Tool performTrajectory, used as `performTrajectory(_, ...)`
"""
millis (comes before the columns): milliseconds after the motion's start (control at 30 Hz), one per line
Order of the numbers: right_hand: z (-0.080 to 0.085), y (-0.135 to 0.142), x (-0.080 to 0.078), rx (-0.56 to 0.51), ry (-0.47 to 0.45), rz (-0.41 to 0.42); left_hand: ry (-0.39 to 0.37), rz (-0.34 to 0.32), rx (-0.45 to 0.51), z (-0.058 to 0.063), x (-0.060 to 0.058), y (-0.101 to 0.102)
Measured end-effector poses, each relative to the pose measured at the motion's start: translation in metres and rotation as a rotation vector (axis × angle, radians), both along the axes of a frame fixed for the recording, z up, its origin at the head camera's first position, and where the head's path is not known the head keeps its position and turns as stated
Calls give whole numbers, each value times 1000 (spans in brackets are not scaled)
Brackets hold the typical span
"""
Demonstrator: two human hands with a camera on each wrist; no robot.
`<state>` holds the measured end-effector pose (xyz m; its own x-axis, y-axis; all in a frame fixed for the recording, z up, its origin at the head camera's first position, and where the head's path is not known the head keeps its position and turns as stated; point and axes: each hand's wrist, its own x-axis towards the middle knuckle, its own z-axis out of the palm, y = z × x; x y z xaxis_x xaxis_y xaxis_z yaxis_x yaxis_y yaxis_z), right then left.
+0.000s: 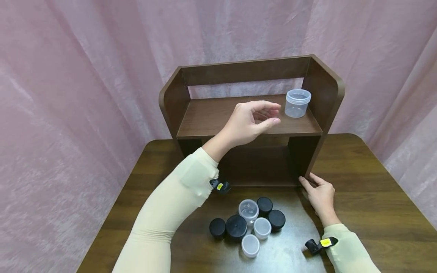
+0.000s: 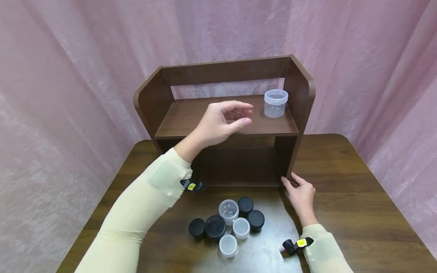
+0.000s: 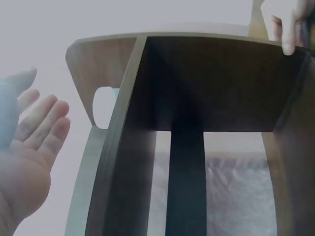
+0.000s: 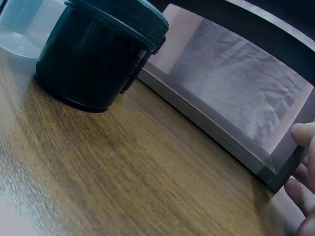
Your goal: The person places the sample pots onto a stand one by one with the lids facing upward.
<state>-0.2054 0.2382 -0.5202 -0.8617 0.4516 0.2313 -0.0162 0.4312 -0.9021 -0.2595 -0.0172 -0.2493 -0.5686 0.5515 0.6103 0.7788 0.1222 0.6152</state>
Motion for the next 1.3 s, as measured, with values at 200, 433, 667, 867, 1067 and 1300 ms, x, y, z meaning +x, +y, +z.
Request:
performTrajectory(200, 1, 1, -1, -2, -28, 0, -8, -37, -61, -16, 17, -26)
performTrajectory(433, 1, -1, -1, -36, -24, -1, -4, -6, -133, -44, 29, -64)
performTrajectory(667, -1, 0, -3, -36, -19, -12, -51, 34, -159, -75, 37, -97)
performTrajectory(867, -1, 0, -3, -50, -23, -1, -113, 60, -172, -98, 53, -115)
performTrajectory(1067, 1, -1, -4, -55, -29, 15, -142, 84, -189, -121, 65, -127)
performTrajectory(1300, 1, 0, -1, -50, -26, 0, -171, 93, -196, -147, 76, -142)
